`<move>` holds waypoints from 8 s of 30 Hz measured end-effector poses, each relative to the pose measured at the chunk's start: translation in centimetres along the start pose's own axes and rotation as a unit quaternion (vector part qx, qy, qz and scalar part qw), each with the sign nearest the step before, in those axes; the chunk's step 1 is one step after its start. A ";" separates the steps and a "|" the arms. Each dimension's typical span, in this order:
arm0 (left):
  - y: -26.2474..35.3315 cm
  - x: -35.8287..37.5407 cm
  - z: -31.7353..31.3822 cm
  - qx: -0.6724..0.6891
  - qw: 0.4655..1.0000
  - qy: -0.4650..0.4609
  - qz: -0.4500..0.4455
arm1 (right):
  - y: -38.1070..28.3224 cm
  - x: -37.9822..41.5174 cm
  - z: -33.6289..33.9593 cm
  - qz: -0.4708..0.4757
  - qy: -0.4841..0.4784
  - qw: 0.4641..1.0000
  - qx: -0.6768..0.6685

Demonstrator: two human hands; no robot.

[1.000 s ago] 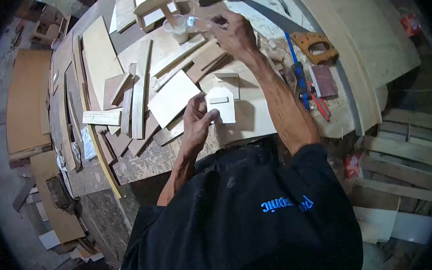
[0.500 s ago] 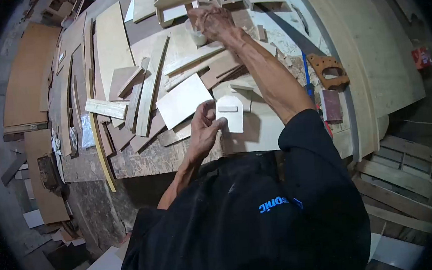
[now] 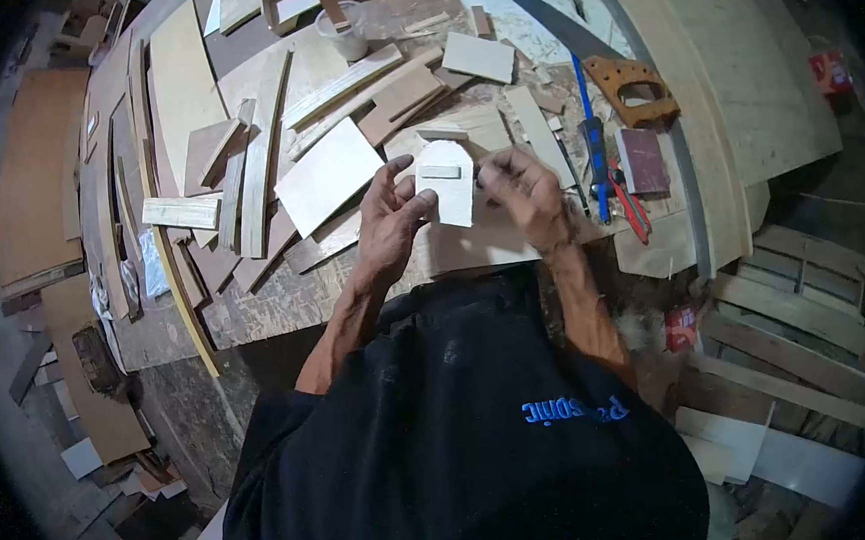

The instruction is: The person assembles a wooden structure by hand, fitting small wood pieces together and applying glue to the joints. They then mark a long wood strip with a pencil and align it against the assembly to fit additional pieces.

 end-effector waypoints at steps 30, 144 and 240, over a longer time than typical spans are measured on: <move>0.4 -5.7 2.4 -0.558 0.793 -0.102 -0.221 | 2.8 1.5 -1.0 -0.010 0.035 0.975 -0.218; -1.1 -2.4 1.4 -0.500 0.796 -0.075 -0.333 | 2.6 -1.9 -0.3 0.259 0.103 0.881 0.382; 0.9 -6.2 0.0 -0.426 0.807 -0.279 -0.300 | 0.3 -2.9 2.8 0.273 0.033 0.857 0.435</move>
Point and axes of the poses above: each hand's wrist, its own x-axis away from the middle knuckle, its own z-axis out of the back of the hand, y = z × x, the point moved 1 cm from there along -x, towards the middle knuckle, and after that the axes turned 12 degrees about -z, right-handed, at the moved point
